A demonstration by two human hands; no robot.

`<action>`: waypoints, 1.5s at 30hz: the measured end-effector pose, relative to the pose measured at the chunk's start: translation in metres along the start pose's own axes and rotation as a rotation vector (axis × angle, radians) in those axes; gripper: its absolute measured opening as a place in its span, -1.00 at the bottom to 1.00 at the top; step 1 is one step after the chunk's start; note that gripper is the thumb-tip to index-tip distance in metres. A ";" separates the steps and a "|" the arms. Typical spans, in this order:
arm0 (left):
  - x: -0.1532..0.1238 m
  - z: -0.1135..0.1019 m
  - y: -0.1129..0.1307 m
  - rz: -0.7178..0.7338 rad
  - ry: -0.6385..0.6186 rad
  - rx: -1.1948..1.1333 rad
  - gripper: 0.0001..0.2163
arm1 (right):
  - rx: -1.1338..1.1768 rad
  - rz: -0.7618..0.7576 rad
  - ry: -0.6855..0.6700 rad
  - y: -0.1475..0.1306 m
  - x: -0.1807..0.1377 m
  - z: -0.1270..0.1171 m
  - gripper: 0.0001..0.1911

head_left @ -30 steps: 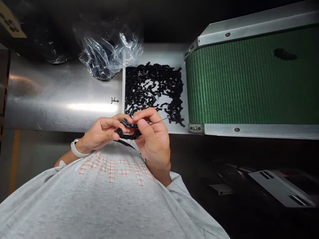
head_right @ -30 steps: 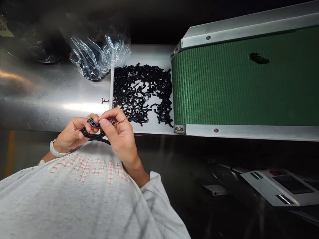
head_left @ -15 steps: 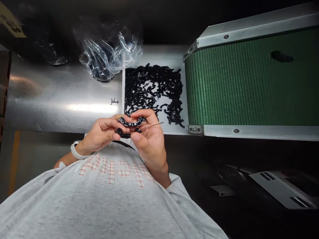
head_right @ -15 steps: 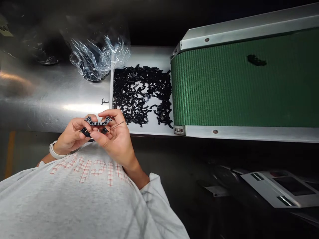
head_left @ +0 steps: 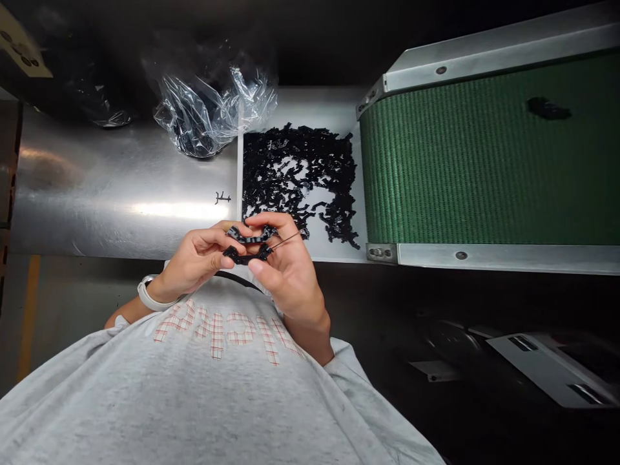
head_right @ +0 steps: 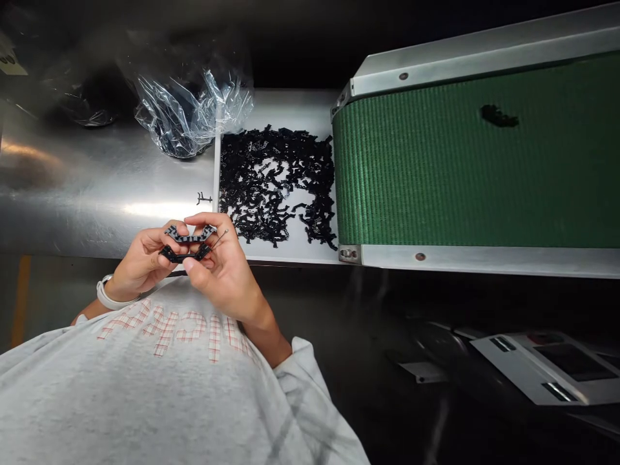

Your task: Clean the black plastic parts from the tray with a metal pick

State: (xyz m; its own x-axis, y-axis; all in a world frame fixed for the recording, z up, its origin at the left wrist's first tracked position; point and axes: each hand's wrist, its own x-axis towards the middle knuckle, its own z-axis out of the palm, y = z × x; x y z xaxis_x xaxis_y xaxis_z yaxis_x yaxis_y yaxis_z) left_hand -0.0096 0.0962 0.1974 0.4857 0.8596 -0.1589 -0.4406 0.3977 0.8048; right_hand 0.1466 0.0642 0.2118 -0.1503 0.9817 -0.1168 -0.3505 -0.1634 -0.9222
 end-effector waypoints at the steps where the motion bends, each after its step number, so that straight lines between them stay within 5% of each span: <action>1: 0.000 -0.001 -0.001 -0.008 0.006 0.001 -0.82 | 0.012 0.002 -0.010 0.001 0.000 -0.001 -0.62; 9: 0.004 -0.016 -0.007 -0.040 0.077 -0.010 -0.76 | 0.075 0.064 0.053 0.015 0.012 -0.012 -0.58; 13: 0.034 -0.047 -0.006 0.135 0.272 0.327 -0.72 | -0.065 0.046 0.222 0.028 0.020 -0.030 -0.65; 15: 0.066 -0.063 -0.001 0.340 0.344 0.823 -0.75 | -0.157 0.038 0.305 0.039 0.023 -0.045 -0.67; 19: 0.156 -0.082 0.019 0.453 0.329 1.115 -0.87 | -0.421 0.094 0.381 0.068 0.029 -0.079 -0.59; 24: 0.274 -0.078 0.055 0.404 0.290 1.436 -0.78 | -0.723 0.229 0.396 0.097 0.036 -0.105 -0.70; 28: 0.324 -0.083 0.073 0.223 0.379 1.655 -0.63 | -0.889 0.320 0.419 0.110 0.041 -0.121 -0.70; 35: 0.299 -0.120 0.068 -0.228 0.312 1.962 -0.60 | -1.124 0.466 0.434 0.129 0.062 -0.144 -0.65; 40: 0.269 -0.120 0.072 -0.291 0.319 2.052 -0.45 | -1.259 0.470 0.322 0.139 0.097 -0.142 -0.64; 45: 0.239 -0.103 0.083 -0.360 0.321 2.103 -0.51 | -1.341 0.379 0.239 0.137 0.131 -0.130 -0.60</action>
State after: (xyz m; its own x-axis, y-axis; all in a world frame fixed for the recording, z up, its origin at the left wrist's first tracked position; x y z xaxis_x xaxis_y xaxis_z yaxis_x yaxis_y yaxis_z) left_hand -0.0076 0.3678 0.1674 0.1258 0.9479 -0.2928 0.9893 -0.1418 -0.0340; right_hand 0.1987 0.1829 0.0221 0.1700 0.9148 -0.3664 0.8277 -0.3343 -0.4507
